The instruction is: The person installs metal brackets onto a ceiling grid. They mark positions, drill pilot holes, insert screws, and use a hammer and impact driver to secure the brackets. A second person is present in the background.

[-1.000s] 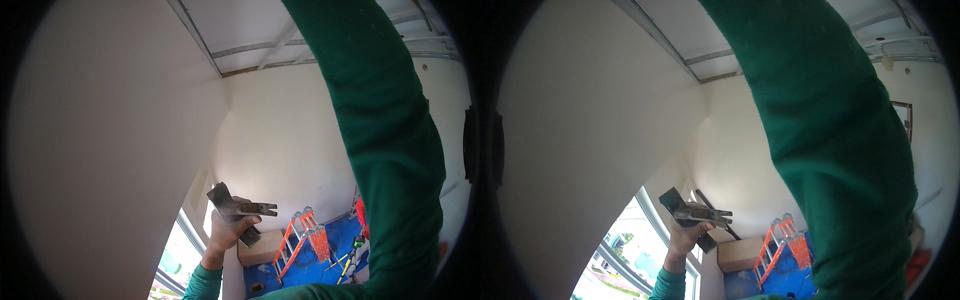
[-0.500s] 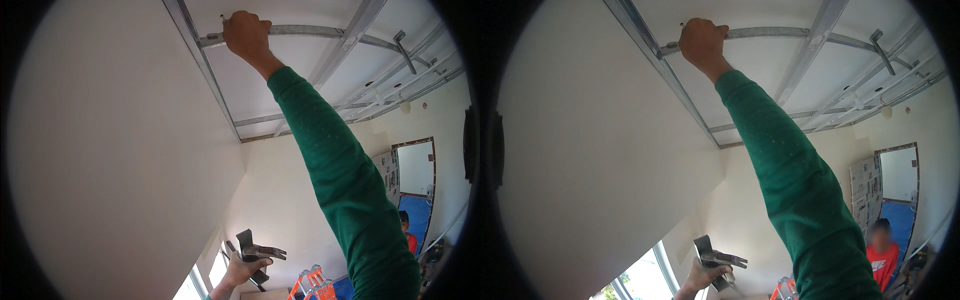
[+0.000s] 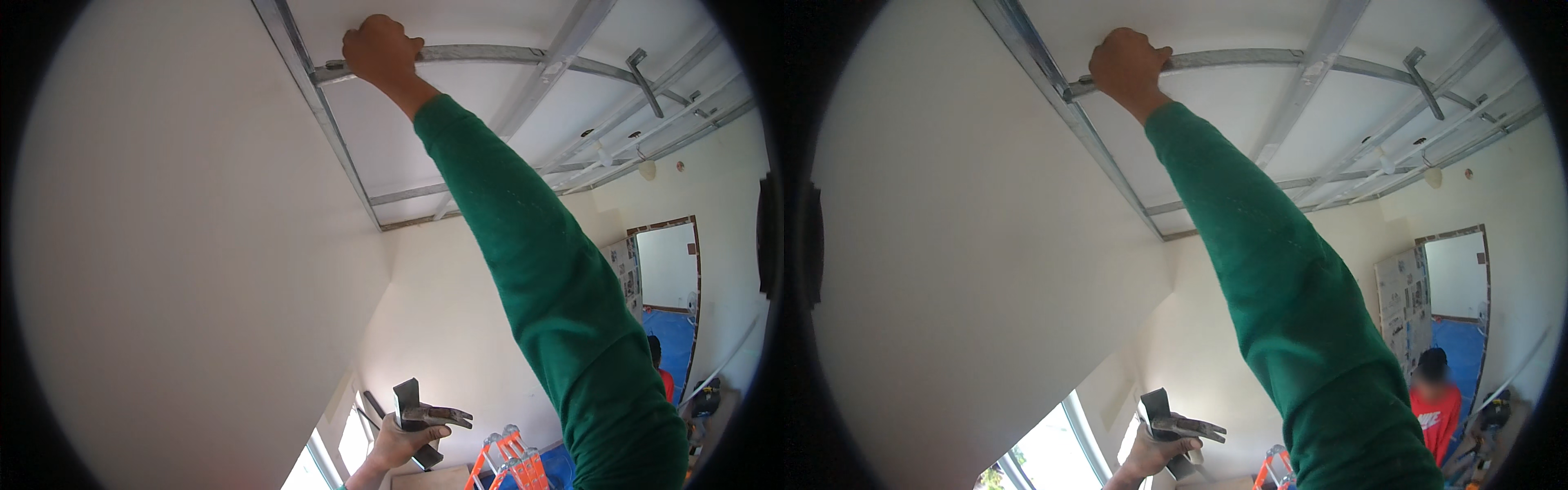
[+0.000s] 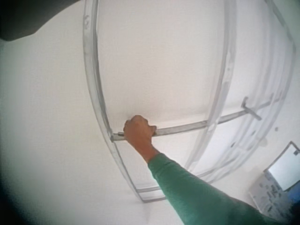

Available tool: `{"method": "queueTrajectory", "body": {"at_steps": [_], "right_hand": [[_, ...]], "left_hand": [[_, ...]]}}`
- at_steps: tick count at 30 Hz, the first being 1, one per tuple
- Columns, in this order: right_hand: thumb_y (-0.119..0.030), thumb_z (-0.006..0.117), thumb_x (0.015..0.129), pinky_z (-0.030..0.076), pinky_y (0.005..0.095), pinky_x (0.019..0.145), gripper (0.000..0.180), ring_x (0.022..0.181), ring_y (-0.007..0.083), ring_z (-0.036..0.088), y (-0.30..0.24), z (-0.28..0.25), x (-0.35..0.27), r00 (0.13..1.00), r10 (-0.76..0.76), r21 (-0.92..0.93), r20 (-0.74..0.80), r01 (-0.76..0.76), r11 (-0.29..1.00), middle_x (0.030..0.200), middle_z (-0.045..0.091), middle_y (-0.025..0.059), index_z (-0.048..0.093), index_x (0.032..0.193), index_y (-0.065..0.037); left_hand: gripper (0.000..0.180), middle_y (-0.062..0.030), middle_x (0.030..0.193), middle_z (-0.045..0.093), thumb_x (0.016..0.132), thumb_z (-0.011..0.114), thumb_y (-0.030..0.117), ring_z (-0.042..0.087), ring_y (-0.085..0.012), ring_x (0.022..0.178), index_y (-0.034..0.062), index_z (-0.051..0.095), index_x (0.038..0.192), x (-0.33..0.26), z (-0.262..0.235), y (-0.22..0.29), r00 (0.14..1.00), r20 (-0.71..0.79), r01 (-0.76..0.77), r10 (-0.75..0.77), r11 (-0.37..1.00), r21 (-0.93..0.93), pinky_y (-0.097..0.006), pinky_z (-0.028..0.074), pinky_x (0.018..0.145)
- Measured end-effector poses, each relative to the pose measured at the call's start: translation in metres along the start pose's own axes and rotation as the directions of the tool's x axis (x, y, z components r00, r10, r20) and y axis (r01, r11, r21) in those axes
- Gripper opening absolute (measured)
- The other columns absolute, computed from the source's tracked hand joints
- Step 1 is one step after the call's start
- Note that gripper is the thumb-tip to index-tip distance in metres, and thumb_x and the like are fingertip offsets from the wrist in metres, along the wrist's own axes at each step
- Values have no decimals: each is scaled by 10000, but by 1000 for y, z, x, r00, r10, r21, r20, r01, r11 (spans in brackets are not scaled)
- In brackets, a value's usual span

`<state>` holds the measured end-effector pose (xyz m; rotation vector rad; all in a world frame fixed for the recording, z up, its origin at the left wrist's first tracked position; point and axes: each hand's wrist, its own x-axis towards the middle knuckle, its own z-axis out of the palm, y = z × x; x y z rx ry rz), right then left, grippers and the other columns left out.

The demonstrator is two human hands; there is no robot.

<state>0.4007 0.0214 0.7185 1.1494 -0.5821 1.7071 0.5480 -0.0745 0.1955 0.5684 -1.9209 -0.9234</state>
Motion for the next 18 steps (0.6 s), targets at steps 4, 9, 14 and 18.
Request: {"method": "queueTrajectory", "body": {"at_steps": [4, 9, 14, 18], "right_hand": [[-142, 673, 899, 398, 699, 893, 140, 923, 386, 707, -1, 22, 2, 992, -39, 24, -118, 42, 999, 908, 729, 130, 744, 838, -38], [-176, 727, 918, 427, 676, 827, 131, 909, 352, 712, 15, 26, -2, 944, -255, -61, -211, 247, 967, 917, 720, 116, 760, 890, -52], [-191, 717, 961, 510, 600, 778, 138, 972, 325, 706, 22, 19, 0, 954, -286, -186, -91, 266, 946, 971, 714, 122, 776, 960, -66], [-137, 656, 965, 607, 500, 704, 113, 857, 332, 724, 26, 19, 2, 908, -362, -186, -210, 327, 927, 975, 711, 158, 679, 988, -28]], "left_hand": [[382, -41, 1018, 759, 845, 945, 177, 697, -111, 909, 14, 729, 1115, 0, -4, -6, 999, 40, -17, 18, 1000, -26, -311, 572, 801], [376, 18, 871, 714, 863, 936, 266, 630, -69, 804, 43, 775, 1120, -1, -9, -12, 1000, 23, 11, -12, 998, 66, -277, 520, 713], [388, 20, 902, 715, 877, 924, 262, 622, -75, 822, 46, 787, 1170, -4, -13, -14, 998, 57, 18, -20, 1000, 25, -276, 511, 729], [390, 15, 945, 720, 891, 910, 268, 613, -80, 837, 44, 789, 1188, -5, -16, -17, 996, 84, 38, -40, 999, 28, -275, 501, 752]]}}
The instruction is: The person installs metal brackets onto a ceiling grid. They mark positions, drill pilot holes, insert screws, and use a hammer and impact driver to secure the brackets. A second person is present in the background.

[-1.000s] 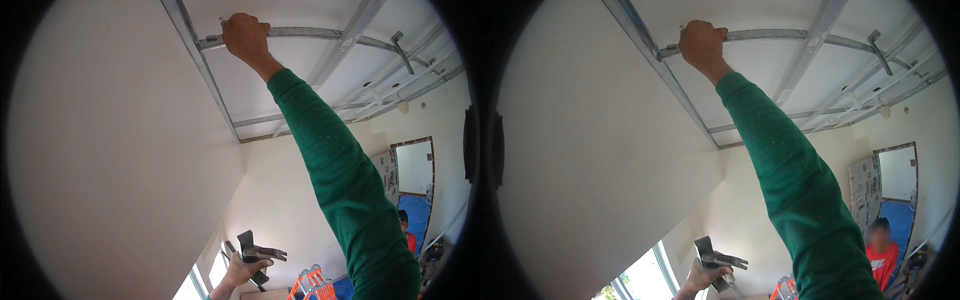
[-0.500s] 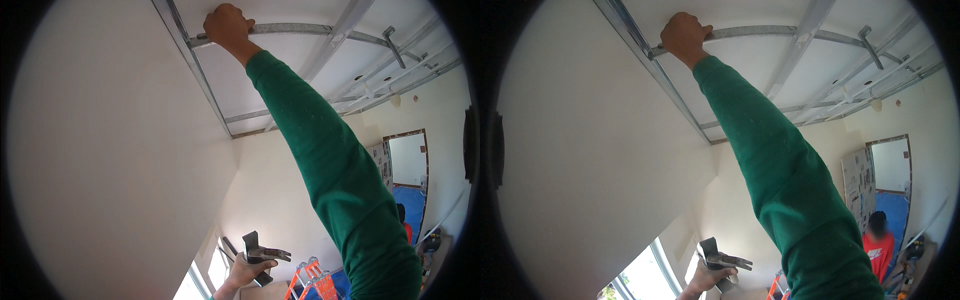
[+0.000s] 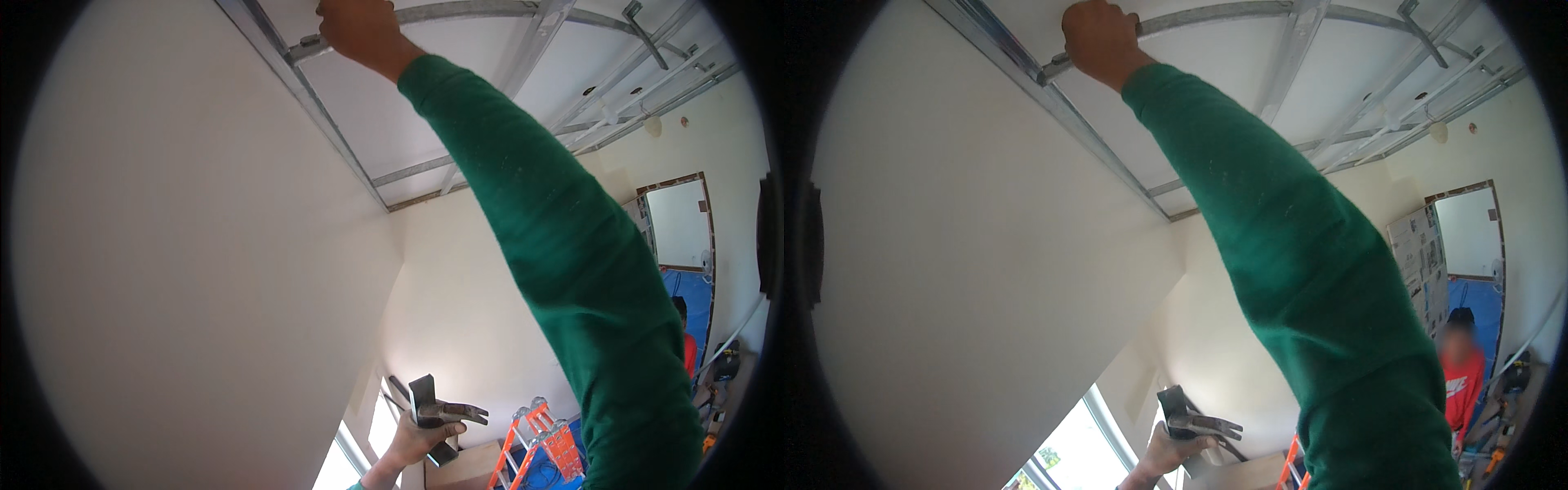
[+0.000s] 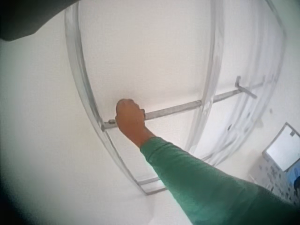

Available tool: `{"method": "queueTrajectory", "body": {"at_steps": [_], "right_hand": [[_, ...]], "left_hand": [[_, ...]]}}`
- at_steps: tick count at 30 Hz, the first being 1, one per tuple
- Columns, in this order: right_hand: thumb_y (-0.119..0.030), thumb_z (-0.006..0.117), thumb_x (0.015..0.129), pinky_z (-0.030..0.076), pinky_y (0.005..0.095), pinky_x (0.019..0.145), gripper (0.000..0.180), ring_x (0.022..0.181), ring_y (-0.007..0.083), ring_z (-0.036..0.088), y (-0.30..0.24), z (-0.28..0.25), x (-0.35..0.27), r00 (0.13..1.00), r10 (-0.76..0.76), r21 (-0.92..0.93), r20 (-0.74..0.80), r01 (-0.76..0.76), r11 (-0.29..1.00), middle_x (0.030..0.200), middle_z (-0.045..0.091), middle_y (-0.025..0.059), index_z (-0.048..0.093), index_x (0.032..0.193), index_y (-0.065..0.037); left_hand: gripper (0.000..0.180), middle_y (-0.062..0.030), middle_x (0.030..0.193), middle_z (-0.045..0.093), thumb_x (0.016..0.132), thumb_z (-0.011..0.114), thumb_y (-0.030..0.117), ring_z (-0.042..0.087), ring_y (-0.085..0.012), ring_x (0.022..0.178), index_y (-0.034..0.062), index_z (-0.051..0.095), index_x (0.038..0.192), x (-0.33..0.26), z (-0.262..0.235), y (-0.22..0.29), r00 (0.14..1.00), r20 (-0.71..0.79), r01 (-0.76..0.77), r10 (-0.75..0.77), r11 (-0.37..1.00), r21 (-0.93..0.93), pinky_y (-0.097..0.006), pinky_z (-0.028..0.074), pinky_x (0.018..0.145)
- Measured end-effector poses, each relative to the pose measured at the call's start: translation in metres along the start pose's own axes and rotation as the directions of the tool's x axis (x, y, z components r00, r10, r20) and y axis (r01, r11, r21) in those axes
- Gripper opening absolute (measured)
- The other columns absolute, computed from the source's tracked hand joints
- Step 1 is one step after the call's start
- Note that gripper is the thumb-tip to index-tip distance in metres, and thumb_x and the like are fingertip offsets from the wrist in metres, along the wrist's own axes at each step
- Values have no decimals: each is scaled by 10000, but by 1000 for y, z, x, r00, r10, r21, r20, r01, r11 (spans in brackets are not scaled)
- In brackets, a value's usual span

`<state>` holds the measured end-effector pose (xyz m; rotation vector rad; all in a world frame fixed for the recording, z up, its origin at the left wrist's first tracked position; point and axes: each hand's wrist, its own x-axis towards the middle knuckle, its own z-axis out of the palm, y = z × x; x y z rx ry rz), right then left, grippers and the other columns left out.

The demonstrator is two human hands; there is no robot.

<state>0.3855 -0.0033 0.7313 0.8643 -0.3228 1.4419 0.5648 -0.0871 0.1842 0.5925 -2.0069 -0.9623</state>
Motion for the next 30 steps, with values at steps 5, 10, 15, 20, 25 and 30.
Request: {"method": "queueTrajectory", "body": {"at_steps": [5, 10, 15, 20, 25, 30], "right_hand": [[-119, 653, 955, 612, 501, 731, 142, 957, 366, 746, 1, 4, 3, 993, 80, -6, 91, -79, 997, 1052, 710, 189, 691, 1041, -13], [-147, 652, 986, 603, 493, 802, 166, 1008, 379, 729, 0, 2, 3, 995, -5, 176, 101, -13, 984, 1073, 707, 202, 699, 1041, 2], [-205, 631, 1035, 581, 511, 880, 219, 1031, 368, 708, -15, -11, -5, 989, -85, 201, 118, 60, 978, 1105, 708, 184, 703, 1056, 1], [-215, 591, 1064, 597, 499, 823, 253, 964, 349, 720, -36, -67, -26, 988, -156, 20, 5, 156, 988, 1011, 696, 193, 650, 1105, 27], [-300, 669, 1053, 552, 440, 853, 220, 1007, 335, 694, -27, -242, -149, 901, -359, 182, 244, 321, 929, 1065, 690, 134, 703, 1089, -85], [-498, 523, 1107, 530, 430, 925, 582, 1034, 351, 690, -41, -351, -254, 92, -82, 122, 992, -824, 554, 1134, 675, 241, 489, 1415, -5]], "left_hand": [[357, -37, 1076, 766, 891, 896, 126, 677, -110, 963, 11, 768, 1203, 1, 2, 0, 999, -24, 39, -37, 997, 65, -294, 549, 828], [349, 15, 944, 722, 911, 890, 214, 607, -76, 838, 40, 786, 1195, 1, 16, 7, 992, -79, -105, 99, 991, -78, -278, 500, 743], [369, -22, 958, 744, 909, 889, 212, 658, -94, 868, -8, 759, 1175, 1, 29, 14, 979, -112, -184, 173, 977, -104, -285, 529, 757], [350, -38, 951, 745, 884, 901, 171, 676, -108, 834, -16, 755, 1141, 7, 37, 8, 948, -160, -300, 274, 937, -178, -267, 533, 690], [479, -43, 888, 705, 820, 955, 285, 646, -110, 754, -17, 714, 1103, 30, 44, 25, 864, -237, -502, 445, 807, -313, -263, 520, 633], [623, -49, 849, 646, 770, 962, 484, 620, -102, 669, 39, 642, 1066, 76, 30, 84, 724, -231, -687, 650, 650, -325, -251, 497, 547]]}}
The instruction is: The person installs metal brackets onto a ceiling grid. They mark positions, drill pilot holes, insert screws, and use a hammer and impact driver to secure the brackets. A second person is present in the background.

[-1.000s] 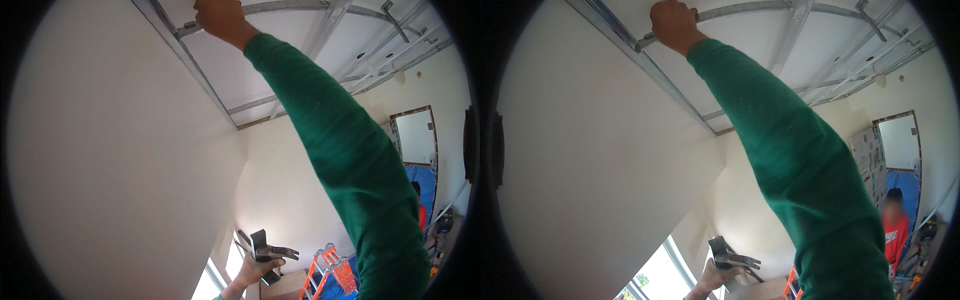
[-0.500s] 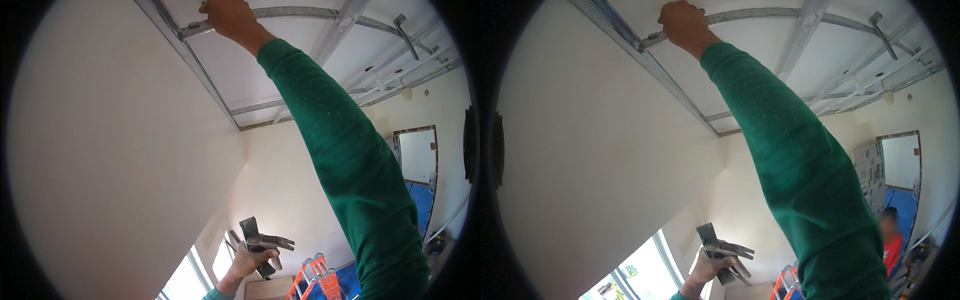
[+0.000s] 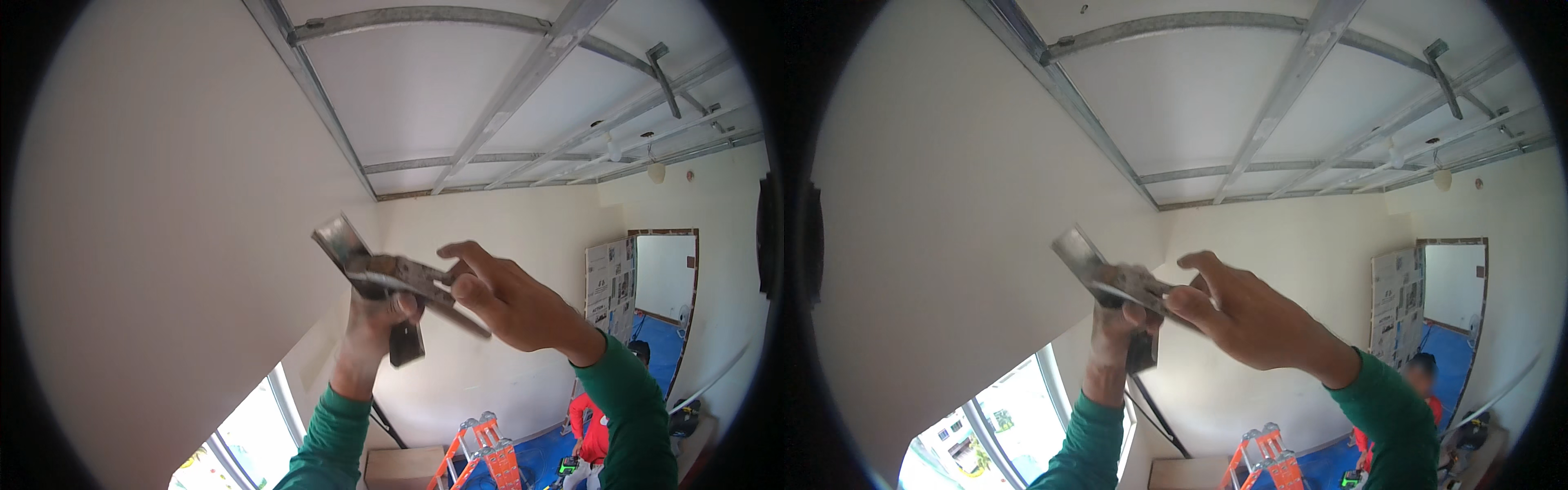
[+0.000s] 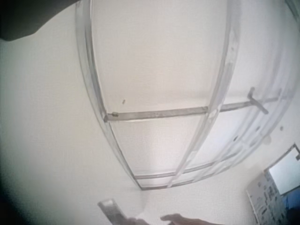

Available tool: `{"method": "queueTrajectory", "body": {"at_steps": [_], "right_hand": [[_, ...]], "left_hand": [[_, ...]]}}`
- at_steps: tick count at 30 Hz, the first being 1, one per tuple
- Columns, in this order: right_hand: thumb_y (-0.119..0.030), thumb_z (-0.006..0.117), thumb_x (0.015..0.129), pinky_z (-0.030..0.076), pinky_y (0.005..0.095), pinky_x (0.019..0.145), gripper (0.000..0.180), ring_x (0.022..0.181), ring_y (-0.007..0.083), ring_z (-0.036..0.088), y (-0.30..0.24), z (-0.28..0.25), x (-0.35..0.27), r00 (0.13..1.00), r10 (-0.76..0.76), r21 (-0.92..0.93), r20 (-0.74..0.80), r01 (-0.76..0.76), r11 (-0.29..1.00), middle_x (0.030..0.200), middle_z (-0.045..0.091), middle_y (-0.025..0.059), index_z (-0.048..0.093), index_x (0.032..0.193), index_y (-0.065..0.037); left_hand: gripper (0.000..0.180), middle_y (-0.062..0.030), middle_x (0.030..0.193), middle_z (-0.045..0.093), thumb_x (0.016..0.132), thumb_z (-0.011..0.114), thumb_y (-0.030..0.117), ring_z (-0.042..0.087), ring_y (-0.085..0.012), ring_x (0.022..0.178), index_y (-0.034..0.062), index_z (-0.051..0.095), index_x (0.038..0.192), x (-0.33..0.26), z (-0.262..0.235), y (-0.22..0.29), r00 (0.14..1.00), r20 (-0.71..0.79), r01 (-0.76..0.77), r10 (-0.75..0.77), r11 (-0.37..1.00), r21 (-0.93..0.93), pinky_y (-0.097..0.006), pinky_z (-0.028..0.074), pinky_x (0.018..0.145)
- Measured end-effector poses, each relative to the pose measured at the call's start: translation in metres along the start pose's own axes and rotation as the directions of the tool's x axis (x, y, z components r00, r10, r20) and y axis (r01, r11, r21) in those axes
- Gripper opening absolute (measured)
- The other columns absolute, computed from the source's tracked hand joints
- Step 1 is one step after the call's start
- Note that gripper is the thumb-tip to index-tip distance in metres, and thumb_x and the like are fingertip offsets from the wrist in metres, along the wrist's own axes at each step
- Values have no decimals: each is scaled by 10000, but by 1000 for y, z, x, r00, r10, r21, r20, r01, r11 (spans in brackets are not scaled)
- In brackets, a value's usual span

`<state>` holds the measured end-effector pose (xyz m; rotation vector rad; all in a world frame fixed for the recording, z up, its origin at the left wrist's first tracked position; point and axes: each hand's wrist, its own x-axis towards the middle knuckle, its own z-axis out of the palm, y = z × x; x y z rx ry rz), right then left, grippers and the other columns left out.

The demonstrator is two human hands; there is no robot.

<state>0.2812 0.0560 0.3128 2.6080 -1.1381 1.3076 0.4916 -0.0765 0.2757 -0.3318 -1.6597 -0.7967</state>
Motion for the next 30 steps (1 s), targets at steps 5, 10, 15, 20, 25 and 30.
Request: {"method": "queueTrajectory", "body": {"at_steps": [5, 10, 15, 20, 25, 30], "right_hand": [[-475, 527, 1118, 550, 446, 808, 579, 923, 390, 736, 17, -21, 11, 945, -322, -268, -66, 294, 918, 937, 712, 249, 466, 1386, 35], [-299, 559, 1118, 517, 554, 624, 289, 704, 444, 693, 17, -37, 27, 930, -356, -566, -87, 248, 786, 736, 645, 215, 484, 1110, -20], [-281, 539, 1123, 587, 382, 550, 237, 666, 254, 699, -43, -123, 73, 710, -704, -997, -24, -66, -33, 871, 635, 109, 516, 1132, -45], [-193, 570, 1069, 623, 449, 659, 226, 805, 338, 748, -140, -166, 102, 864, -482, -988, -142, -157, 9, 915, 690, 182, 572, 1097, 31], [-165, 575, 1053, 619, 437, 590, 178, 741, 328, 761, -152, -177, 147, 745, -661, -953, 83, -135, -272, 862, 687, 171, 546, 1071, 9], [-161, 590, 1036, 618, 437, 578, 199, 756, 317, 769, -149, -200, 173, 807, -579, -902, 114, -161, -401, 855, 689, 164, 558, 1121, 16]], "left_hand": [[591, -17, 1012, 673, 896, 853, 492, 563, -78, 692, 80, 607, 1242, 64, 17, 3, 959, 154, -180, 237, 932, -314, -206, 462, 558], [506, 8, 1202, 663, 1032, 696, 470, 486, -71, 753, 124, 586, 1384, 97, 21, 7, 969, 175, -49, 176, 826, -561, -217, 441, 613], [509, 9, 920, 505, 1103, 629, 410, 398, -71, 719, -30, 560, 1349, 89, 8, 10, 988, -152, -2, -17, 992, -124, -215, 423, 645], [418, 51, 722, 403, 1100, 634, 417, 385, -61, 658, 5, 615, 1167, 71, -33, 14, 931, -344, 99, -120, 992, -79, -264, 424, 634], [447, 72, 676, 368, 1077, 660, 463, 371, -55, 616, 17, 642, 1113, 74, -56, 4, 931, -349, 157, -103, 979, 132, -274, 427, 633], [479, 79, 671, 363, 1061, 682, 481, 365, -50, 611, 8, 647, 1124, 85, -61, -1, 929, -344, 194, -139, 972, 130, -274, 430, 642]]}}
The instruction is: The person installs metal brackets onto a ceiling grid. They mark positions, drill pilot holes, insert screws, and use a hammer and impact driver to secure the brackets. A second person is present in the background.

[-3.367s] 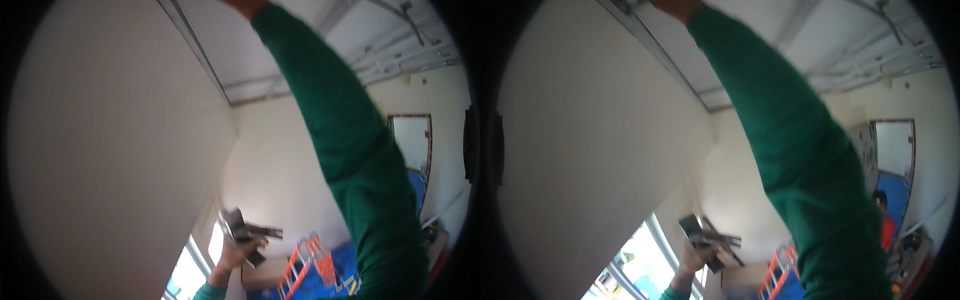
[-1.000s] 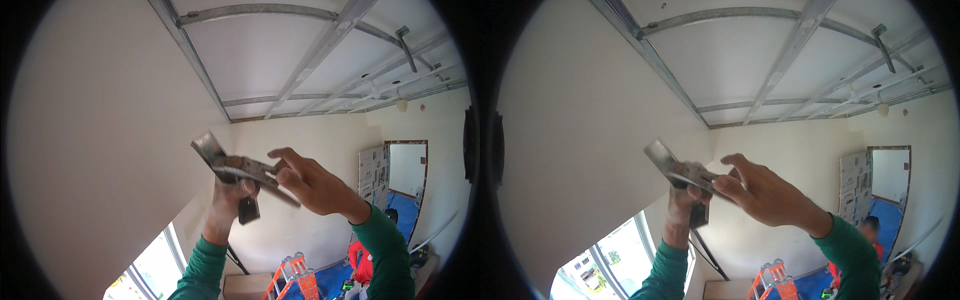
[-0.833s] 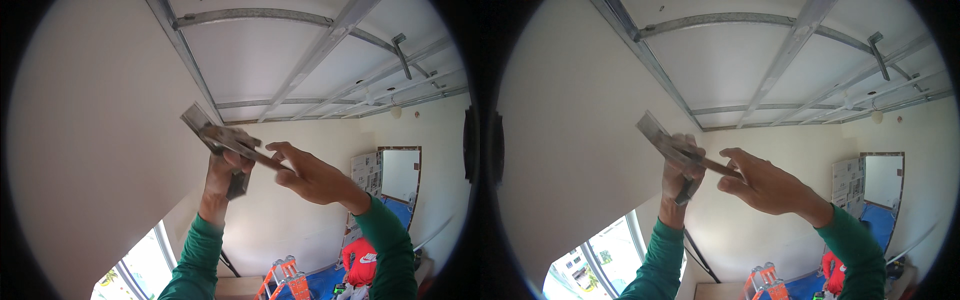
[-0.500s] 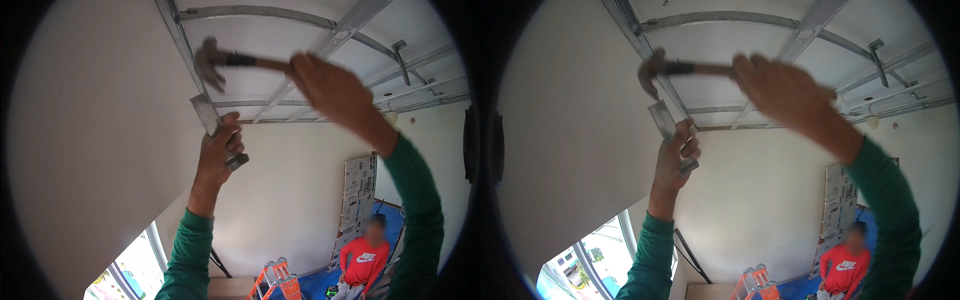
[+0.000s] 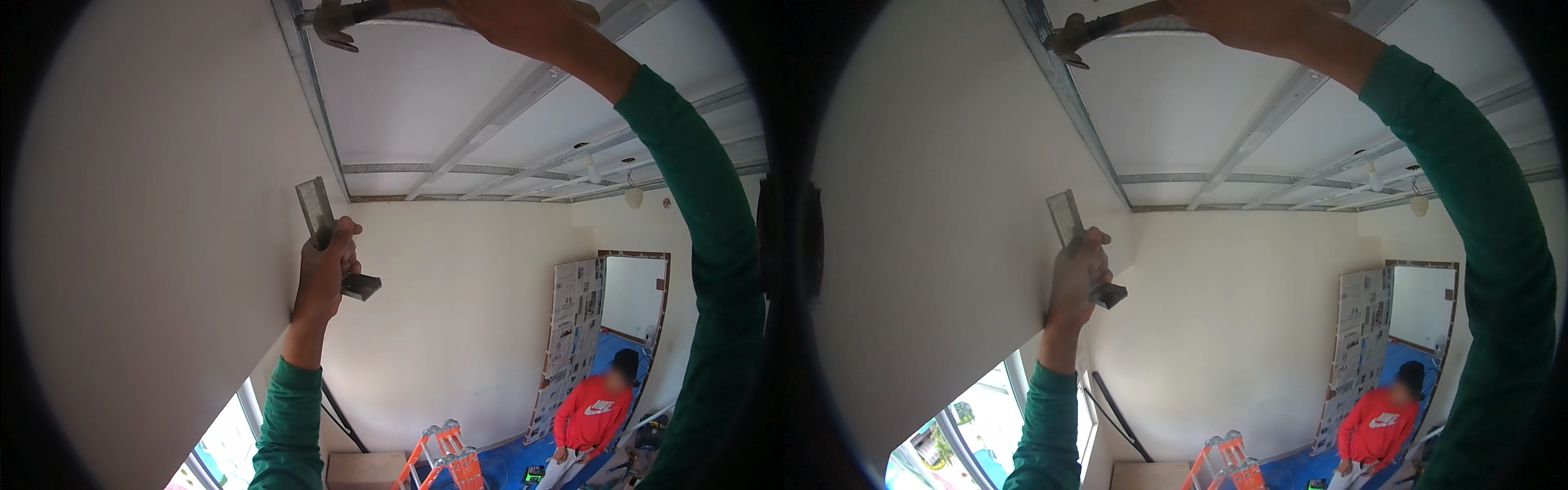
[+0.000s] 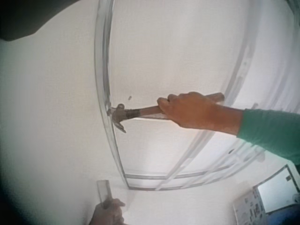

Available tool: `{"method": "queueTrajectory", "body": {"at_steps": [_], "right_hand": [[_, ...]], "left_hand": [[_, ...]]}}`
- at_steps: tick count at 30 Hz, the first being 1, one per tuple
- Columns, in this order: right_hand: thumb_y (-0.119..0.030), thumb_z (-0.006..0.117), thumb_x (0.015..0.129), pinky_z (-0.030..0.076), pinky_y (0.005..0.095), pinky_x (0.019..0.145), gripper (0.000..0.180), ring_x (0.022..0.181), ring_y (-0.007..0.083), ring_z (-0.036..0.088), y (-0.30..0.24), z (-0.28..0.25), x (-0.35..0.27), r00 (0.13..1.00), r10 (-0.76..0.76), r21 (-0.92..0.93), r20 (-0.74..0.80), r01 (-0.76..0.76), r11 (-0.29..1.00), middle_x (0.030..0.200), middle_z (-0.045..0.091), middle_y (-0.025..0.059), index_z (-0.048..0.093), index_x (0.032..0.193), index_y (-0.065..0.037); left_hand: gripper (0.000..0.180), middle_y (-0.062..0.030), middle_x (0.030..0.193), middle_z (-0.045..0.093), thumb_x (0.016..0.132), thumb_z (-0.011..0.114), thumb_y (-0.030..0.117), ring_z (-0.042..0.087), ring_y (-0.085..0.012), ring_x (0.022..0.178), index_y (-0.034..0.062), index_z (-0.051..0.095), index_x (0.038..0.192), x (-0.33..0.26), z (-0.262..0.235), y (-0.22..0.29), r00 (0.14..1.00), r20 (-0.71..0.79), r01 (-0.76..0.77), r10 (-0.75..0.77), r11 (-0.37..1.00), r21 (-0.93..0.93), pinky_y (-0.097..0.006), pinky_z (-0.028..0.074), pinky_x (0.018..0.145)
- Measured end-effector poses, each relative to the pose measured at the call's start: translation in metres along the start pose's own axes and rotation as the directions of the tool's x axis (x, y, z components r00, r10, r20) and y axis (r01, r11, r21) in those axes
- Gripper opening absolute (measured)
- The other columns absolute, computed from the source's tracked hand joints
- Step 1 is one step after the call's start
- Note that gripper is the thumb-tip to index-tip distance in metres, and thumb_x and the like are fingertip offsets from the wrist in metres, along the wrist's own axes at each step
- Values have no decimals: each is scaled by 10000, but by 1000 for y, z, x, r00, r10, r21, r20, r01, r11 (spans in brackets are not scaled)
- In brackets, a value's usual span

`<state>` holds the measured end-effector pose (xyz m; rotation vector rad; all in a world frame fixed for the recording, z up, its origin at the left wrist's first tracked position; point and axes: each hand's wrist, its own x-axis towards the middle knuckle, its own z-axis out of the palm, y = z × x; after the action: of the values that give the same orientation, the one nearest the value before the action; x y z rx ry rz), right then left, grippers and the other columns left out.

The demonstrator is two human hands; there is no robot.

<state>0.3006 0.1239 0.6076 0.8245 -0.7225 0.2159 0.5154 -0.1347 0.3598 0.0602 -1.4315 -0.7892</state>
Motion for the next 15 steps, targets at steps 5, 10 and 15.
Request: {"method": "queueTrajectory", "body": {"at_steps": [5, 10, 15], "right_hand": [[-132, 596, 1018, 612, 428, 561, 215, 742, 310, 765, -3, 10, 15, 995, 8, -39, -100, -12, 999, 864, 691, 162, 561, 1162, 24], [-127, 583, 1023, 615, 445, 596, 193, 749, 331, 755, -10, 4, 6, 998, 31, 13, -53, -30, 999, 897, 696, 177, 554, 1148, 17], [-131, 574, 1034, 619, 472, 643, 185, 787, 348, 755, -7, 1, 8, 999, 35, 80, -19, -33, 996, 918, 695, 190, 549, 1145, 14]], "left_hand": [[495, 81, 674, 360, 1056, 691, 482, 366, -51, 613, -3, 640, 1143, 5, -5, -5, 999, 48, -5, 5, 1000, -8, -274, 433, 645], [477, 79, 672, 357, 1063, 687, 463, 371, -53, 611, -5, 635, 1144, -4, -13, -10, 999, 51, 10, -8, 999, -39, -274, 438, 645], [446, 77, 671, 359, 1074, 670, 443, 370, -50, 608, 2, 635, 1132, -1, -10, -9, 999, 39, -8, 9, 999, -36, -274, 441, 647]]}}
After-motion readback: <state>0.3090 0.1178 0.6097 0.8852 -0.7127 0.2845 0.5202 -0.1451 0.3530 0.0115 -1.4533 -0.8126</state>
